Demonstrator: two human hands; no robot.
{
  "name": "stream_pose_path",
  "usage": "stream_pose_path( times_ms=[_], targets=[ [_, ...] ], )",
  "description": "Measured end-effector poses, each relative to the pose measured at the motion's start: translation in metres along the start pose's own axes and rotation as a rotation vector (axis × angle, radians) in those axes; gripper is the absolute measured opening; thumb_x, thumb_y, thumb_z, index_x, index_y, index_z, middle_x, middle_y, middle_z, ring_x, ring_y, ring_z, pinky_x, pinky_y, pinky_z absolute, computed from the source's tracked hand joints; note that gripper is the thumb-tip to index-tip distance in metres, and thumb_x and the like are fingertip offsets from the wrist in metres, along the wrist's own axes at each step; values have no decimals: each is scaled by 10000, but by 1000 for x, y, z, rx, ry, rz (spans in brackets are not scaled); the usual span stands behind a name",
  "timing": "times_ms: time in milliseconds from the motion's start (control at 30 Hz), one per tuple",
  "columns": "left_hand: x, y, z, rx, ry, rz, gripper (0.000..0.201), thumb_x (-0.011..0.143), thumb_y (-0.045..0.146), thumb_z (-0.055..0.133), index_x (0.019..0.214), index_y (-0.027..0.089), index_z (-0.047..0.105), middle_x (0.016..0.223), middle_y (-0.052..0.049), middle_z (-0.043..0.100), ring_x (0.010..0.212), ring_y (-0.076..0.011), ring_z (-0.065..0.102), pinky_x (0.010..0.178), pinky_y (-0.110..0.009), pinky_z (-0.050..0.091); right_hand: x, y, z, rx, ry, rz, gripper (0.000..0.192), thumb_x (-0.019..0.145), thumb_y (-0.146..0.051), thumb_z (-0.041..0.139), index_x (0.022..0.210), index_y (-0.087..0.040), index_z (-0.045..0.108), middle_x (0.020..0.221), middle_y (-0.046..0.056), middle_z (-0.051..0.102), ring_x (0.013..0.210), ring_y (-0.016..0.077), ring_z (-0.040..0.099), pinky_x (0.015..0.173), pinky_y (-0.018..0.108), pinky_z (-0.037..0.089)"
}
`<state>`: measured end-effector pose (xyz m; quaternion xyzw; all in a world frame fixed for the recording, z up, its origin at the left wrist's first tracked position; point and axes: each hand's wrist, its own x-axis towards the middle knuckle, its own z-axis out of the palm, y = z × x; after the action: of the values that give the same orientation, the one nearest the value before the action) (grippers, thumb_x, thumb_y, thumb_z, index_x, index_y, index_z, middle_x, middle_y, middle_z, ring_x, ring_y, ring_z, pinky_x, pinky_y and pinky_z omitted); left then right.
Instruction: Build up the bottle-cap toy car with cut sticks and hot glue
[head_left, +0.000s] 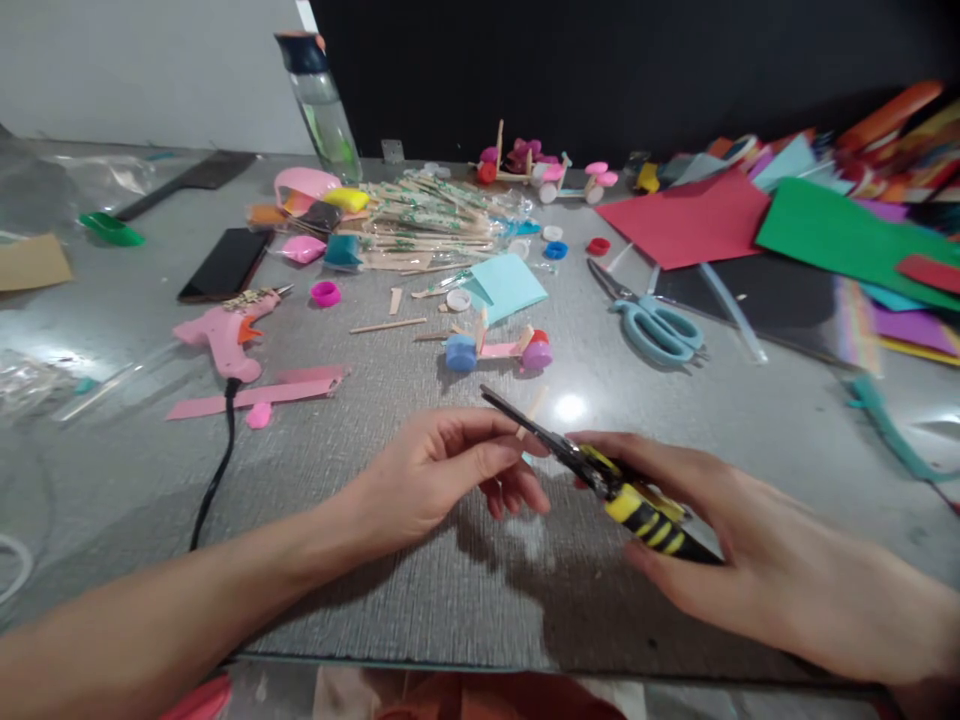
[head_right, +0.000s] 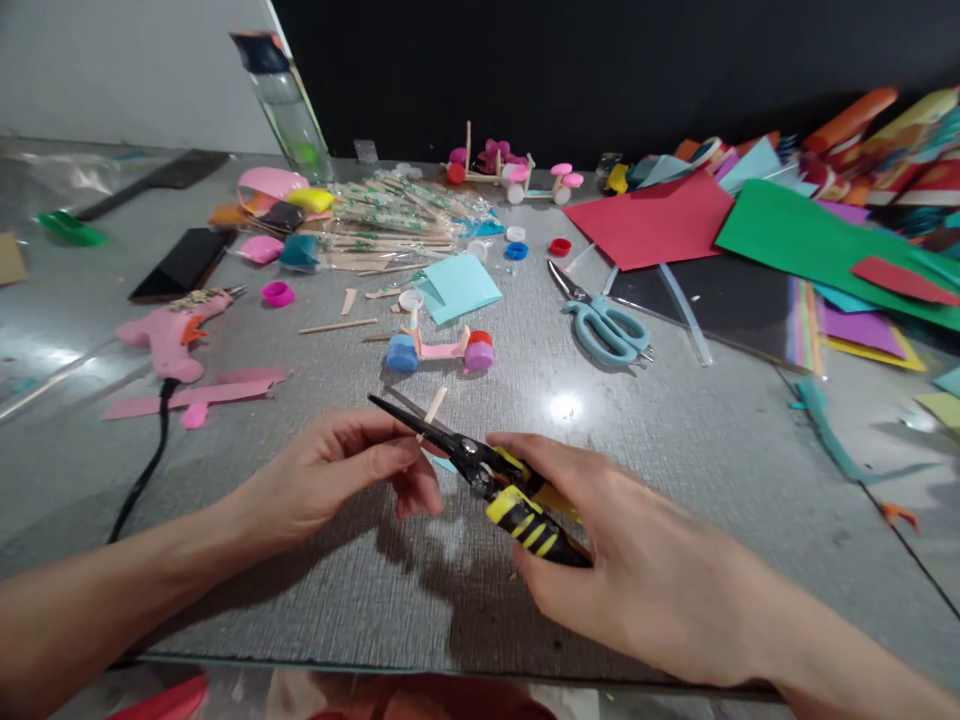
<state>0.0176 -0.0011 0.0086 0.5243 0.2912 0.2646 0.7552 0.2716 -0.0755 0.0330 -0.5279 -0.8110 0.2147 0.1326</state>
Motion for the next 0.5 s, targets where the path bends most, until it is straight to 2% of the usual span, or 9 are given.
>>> stream_pose_path(
  times_ms=[200, 333, 500],
  targets=[
    [-3, 4, -6, -102, -63, -86, 208, 975, 319, 614, 988, 144, 727, 822, -87, 778, 663, -132, 686, 542, -202, 559, 0, 3, -1, 47, 9, 31, 616, 812, -317, 626, 1419, -332, 520, 1361, 29, 681, 1133, 303, 718, 859, 418, 668],
    [-3, 7, -3, -26, -27, -110, 145, 933, 260, 653, 967, 137, 721, 756, -59, 750, 549, -93, 620, 452, -153, 489, -2, 6, 3, 91, -13, 55, 640, 787, -284, 643, 1410, -363, 518, 1352, 4, 685, 1133, 296, 718, 853, 411, 672],
    [-4, 8, 0, 61, 27, -114, 184, 920, 264, 632, 996, 138, 742, 697, -25, 697, 511, -78, 570, 453, -158, 463, -4, 7, 5, 81, -11, 57, 723, 808, -315, 663, 1482, -404, 418, 1416, -4, 640, 1168, 294, 699, 882, 412, 663]
  ],
)
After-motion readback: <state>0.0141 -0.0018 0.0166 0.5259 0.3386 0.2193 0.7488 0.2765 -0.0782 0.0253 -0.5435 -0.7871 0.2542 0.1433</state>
